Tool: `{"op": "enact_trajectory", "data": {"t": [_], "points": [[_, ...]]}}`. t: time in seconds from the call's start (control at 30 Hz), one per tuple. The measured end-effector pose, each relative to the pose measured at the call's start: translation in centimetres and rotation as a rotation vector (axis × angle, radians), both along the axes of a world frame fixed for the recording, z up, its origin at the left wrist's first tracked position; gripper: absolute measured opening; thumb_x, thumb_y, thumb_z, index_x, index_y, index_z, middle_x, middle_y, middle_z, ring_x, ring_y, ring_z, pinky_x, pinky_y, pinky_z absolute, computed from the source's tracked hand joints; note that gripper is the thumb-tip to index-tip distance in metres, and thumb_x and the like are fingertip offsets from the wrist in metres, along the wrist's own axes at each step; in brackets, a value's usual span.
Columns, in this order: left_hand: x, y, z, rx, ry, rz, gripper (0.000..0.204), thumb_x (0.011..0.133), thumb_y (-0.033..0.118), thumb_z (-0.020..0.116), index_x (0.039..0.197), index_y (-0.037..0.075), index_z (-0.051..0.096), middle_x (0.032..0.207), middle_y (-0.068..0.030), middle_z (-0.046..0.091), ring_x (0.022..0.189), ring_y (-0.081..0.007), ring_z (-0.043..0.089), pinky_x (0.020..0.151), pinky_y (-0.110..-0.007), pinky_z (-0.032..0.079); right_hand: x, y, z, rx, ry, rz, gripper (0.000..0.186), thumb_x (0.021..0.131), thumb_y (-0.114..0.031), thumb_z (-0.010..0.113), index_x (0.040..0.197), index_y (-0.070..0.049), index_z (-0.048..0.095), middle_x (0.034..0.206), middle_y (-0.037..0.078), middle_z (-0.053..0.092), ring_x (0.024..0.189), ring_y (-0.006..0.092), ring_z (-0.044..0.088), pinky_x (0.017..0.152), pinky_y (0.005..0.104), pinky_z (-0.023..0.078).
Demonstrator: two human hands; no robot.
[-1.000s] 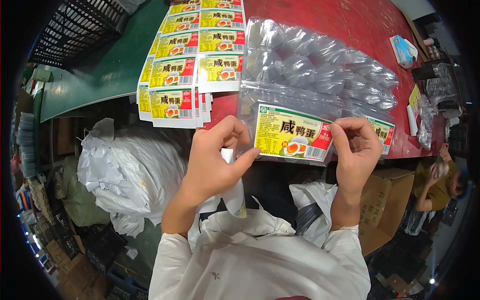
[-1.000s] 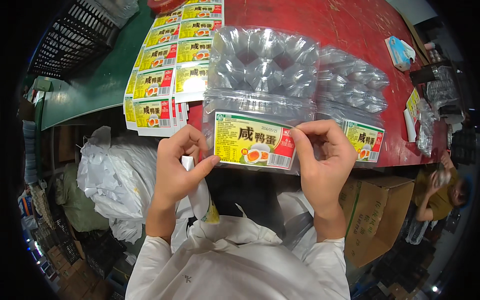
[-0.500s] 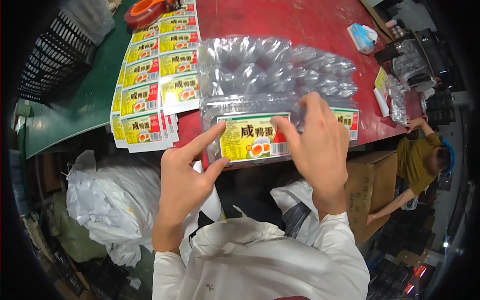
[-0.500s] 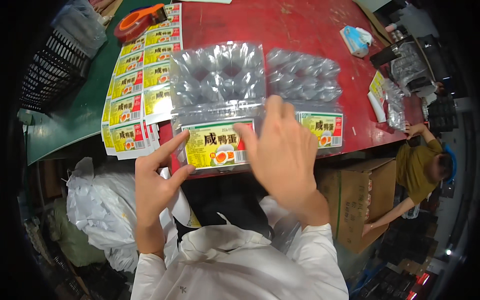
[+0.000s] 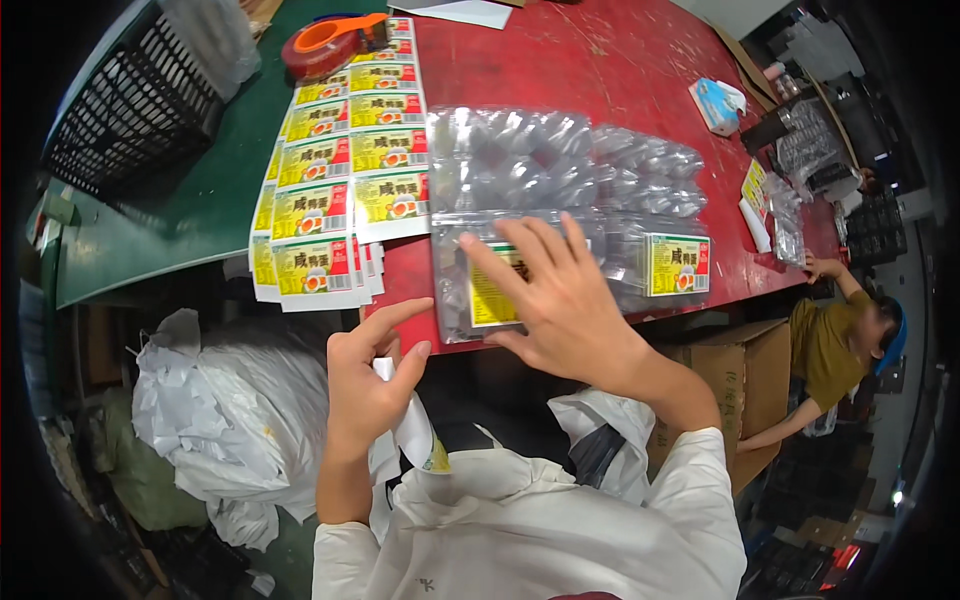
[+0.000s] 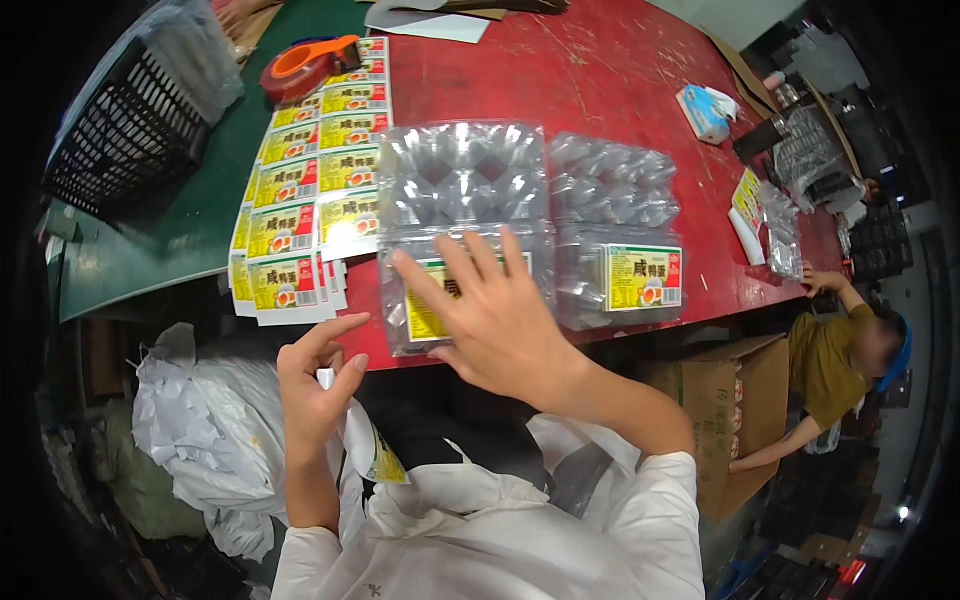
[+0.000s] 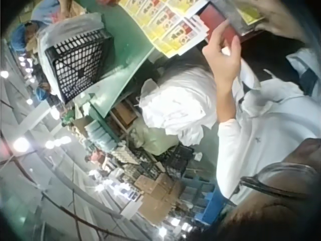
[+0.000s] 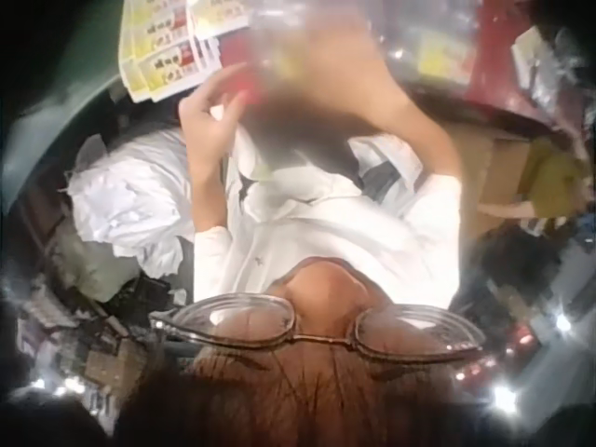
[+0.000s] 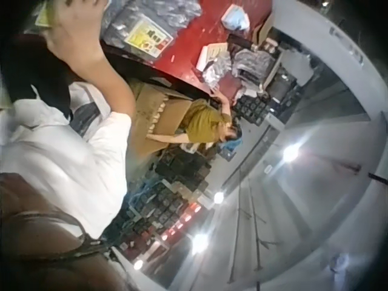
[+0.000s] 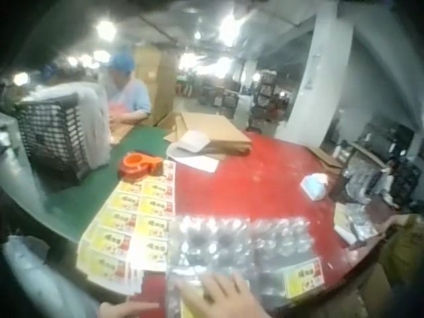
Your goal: Applying adhesive labels to plastic egg cartons at a packaging workstation.
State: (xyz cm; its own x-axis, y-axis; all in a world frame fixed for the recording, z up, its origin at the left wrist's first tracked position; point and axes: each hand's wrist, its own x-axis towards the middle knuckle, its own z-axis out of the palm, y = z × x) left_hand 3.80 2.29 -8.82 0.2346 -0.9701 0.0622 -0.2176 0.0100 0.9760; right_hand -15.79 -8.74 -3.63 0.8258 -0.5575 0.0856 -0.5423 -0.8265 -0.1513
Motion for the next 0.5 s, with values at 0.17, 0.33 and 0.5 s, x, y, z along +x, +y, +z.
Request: {"op": "enact_trajectory", "data": {"t": [0.17, 0.33, 0.5], "points": [[1.4, 1.6, -0.6, 0.018, 0.071, 0.034, 0.033, 0.078, 0.000, 0.066, 0.111, 0.001, 0.069, 0.051, 0.0039, 0.035, 0.049, -0.0024, 0.030, 0.048, -0.023, 0.022, -0.5, -0.2, 0.1, -0.184, 0.016, 0.080, 0.098, 0.058, -0.032, 0.088, 0.145, -0.018, 0.046, 0.127, 0.013, 0.052, 0.118, 0.0318, 0.051, 0.106, 0.0567, 0.033], [1.3, 1.9, -0.9, -0.012, 0.164, 0.027, 0.028, 0.080, 0.000, 0.064, 0.108, -0.001, 0.068, 0.050, 0.0057, 0.037, 0.048, -0.0015, 0.031, 0.048, -0.023, 0.022, -0.9, 1.1, 1.0, -0.232, -0.147, 0.016, 0.095, 0.054, -0.027, 0.090, 0.139, -0.015, 0.050, 0.122, 0.011, 0.057, 0.112, 0.0310, 0.056, 0.105, 0.0566, 0.034], [0.8, 1.9, 0.2, -0.001, 0.198, -0.012, 0.025, 0.080, 0.001, 0.064, 0.105, -0.002, 0.068, 0.051, 0.0057, 0.038, 0.049, -0.0013, 0.031, 0.048, -0.023, 0.022, -2.7, 0.8, 3.3, -0.308, -0.492, 0.085, 0.084, 0.058, -0.032, 0.090, 0.130, -0.007, 0.055, 0.125, 0.017, 0.058, 0.111, 0.0331, 0.060, 0.100, 0.0563, 0.040]]}}
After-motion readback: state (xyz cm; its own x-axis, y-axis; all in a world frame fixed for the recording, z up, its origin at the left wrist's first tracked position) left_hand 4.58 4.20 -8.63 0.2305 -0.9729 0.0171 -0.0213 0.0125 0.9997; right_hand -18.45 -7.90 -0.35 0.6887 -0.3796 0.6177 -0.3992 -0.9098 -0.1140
